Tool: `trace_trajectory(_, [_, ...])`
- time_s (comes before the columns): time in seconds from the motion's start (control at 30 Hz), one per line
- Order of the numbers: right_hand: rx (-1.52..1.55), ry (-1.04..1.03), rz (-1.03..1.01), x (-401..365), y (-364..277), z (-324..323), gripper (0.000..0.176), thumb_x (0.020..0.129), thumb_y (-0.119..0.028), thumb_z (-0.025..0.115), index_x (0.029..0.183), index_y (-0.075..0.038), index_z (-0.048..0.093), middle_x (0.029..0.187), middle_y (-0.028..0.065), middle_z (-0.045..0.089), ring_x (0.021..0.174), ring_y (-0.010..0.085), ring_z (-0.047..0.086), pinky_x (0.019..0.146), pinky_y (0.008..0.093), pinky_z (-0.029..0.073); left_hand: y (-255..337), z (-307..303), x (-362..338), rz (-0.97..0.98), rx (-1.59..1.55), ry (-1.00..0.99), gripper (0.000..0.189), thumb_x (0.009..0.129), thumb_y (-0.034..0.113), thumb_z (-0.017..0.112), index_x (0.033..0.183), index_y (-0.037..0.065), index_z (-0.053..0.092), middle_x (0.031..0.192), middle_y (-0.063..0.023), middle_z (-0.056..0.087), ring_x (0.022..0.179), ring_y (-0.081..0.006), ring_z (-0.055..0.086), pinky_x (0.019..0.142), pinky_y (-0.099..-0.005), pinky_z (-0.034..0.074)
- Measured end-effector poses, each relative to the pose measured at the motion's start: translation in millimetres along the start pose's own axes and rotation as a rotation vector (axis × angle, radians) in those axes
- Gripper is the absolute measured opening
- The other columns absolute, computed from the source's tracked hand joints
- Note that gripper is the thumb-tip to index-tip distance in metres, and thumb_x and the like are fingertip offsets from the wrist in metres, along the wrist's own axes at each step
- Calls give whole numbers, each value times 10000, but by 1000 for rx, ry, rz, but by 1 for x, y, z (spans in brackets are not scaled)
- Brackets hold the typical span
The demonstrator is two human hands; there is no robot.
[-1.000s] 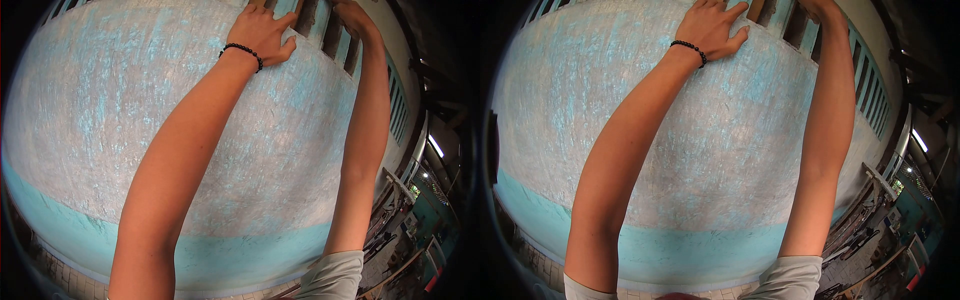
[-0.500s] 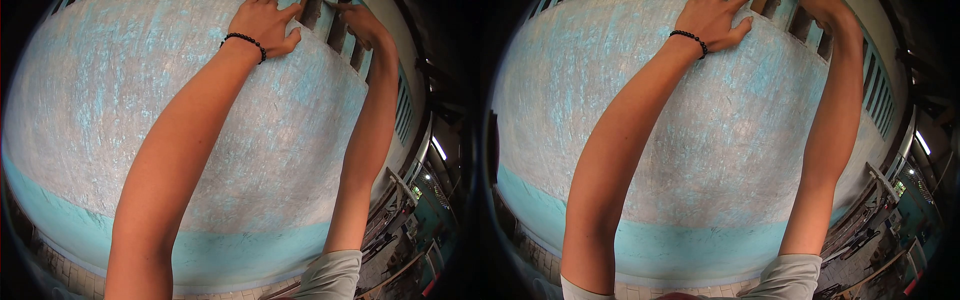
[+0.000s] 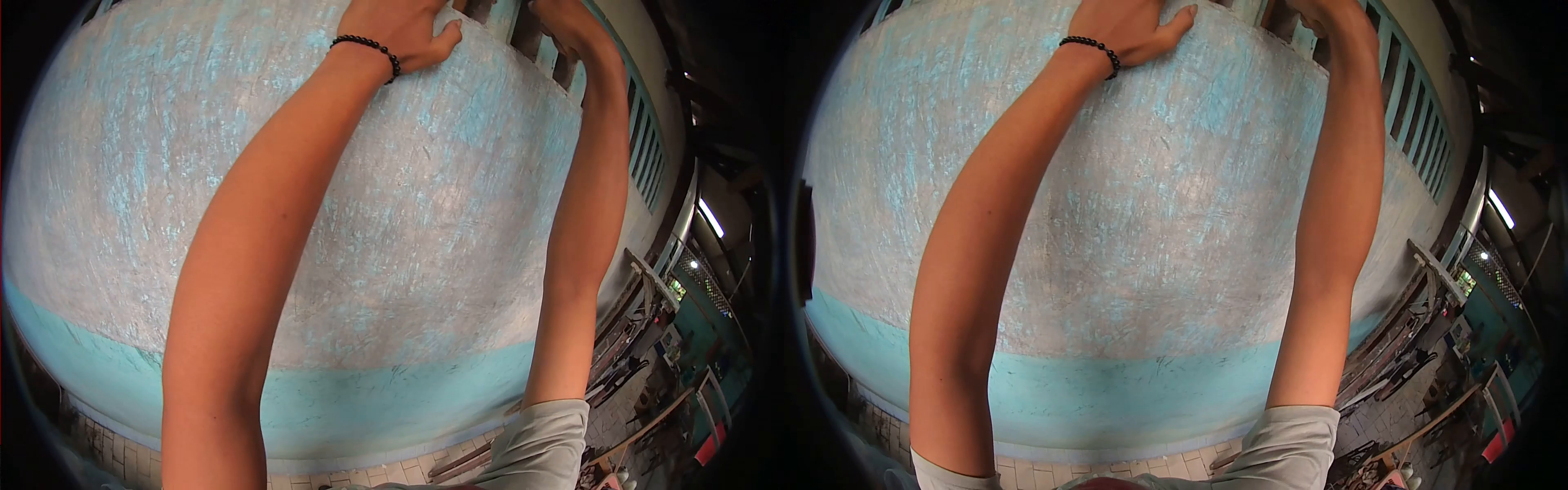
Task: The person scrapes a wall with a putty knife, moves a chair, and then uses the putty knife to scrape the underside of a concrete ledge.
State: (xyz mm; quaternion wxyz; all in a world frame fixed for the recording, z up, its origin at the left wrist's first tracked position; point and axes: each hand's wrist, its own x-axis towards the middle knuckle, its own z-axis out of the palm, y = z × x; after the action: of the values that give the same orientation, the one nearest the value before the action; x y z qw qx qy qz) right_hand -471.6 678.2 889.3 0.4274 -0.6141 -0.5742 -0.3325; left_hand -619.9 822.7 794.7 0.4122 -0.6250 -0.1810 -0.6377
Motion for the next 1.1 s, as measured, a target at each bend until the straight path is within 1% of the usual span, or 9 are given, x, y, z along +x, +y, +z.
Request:
trace_trajectory(0.2, [-124, 16, -191, 38, 27, -2, 610, 839, -51, 452, 1430, -23, 602, 718, 72, 630, 478, 140, 433, 435, 340, 368, 3, -11, 2, -30, -41, -94, 582, 946, 391, 516, 1388, 16, 570, 1082, -288, 693, 1098, -383, 638, 1091, -466, 404])
trace_trajectory(0.43, [-20, -1, -4, 15, 7, -5, 622, 841, -59, 462, 1451, -17, 576, 724, 75, 634, 476, 138, 446, 432, 328, 378, 1, -5, -1, -23, -17, -70, 586, 952, 393, 514, 1400, 19, 563, 1116, -292, 687, 1110, -393, 631, 1101, -472, 399])
trace_trajectory(0.53, [57, -44, -44, 22, 18, -7, 621, 851, -67, 463, 1463, -11, 561, 701, 80, 620, 455, 136, 425, 420, 327, 362, 3, -6, 1, -26, 0, -59, 585, 951, 394, 519, 1400, 21, 563, 1124, -296, 685, 1121, -399, 628, 1107, -474, 397])
trace_trajectory(0.63, [172, 74, -123, 10, 18, 3, 605, 871, -76, 452, 1463, -20, 565, 691, 81, 611, 445, 134, 408, 416, 323, 351, 1, -5, 0, -21, -2, -67, 584, 950, 395, 523, 1398, 23, 565, 1127, -297, 685, 1130, -402, 626, 1111, -472, 395])
trace_trajectory(0.73, [40, -32, -57, 20, 20, -8, 592, 894, -82, 438, 1471, -41, 562, 673, 73, 602, 435, 135, 394, 406, 328, 342, 4, -5, 1, -20, -11, -46, 579, 948, 394, 530, 1391, 23, 571, 1134, -299, 683, 1133, -404, 625, 1111, -470, 397])
trace_trajectory(0.83, [96, 31, -10, 23, 16, -3, 613, 879, -82, 442, 1480, -62, 561, 641, 62, 584, 421, 134, 382, 397, 329, 333, 1, -8, 2, -34, -5, -64, 577, 946, 391, 536, 1386, 20, 576, 1146, -303, 679, 1137, -407, 623, 1112, -471, 398])
trace_trajectory(0.9, [81, 130, -105, 27, 28, 13, 630, 867, -78, 441, 1487, -70, 556, 623, 54, 573, 419, 136, 380, 392, 329, 324, 6, -8, 1, -32, -12, -77, 577, 945, 390, 540, 1384, 18, 577, 1152, -305, 677, 1140, -409, 622, 1112, -474, 399])
trace_trajectory(1.03, [31, -95, 48, 35, 27, -11, 641, 872, -82, 430, 1502, -101, 546, 719, 88, 631, 481, 154, 444, 442, 342, 378, 4, -6, 2, -31, 13, -53, 585, 938, 393, 552, 1384, 15, 577, 1155, -309, 675, 1143, -414, 620, 1112, -479, 401])
trace_trajectory(1.1, [43, -18, -19, 25, 20, -6, 654, 863, -70, 422, 1505, -100, 541, 784, 121, 659, 505, 170, 466, 460, 347, 392, 5, -6, 2, -45, 8, -71, 588, 937, 393, 552, 1386, 14, 576, 1155, -311, 675, 1144, -415, 619, 1111, -480, 401])
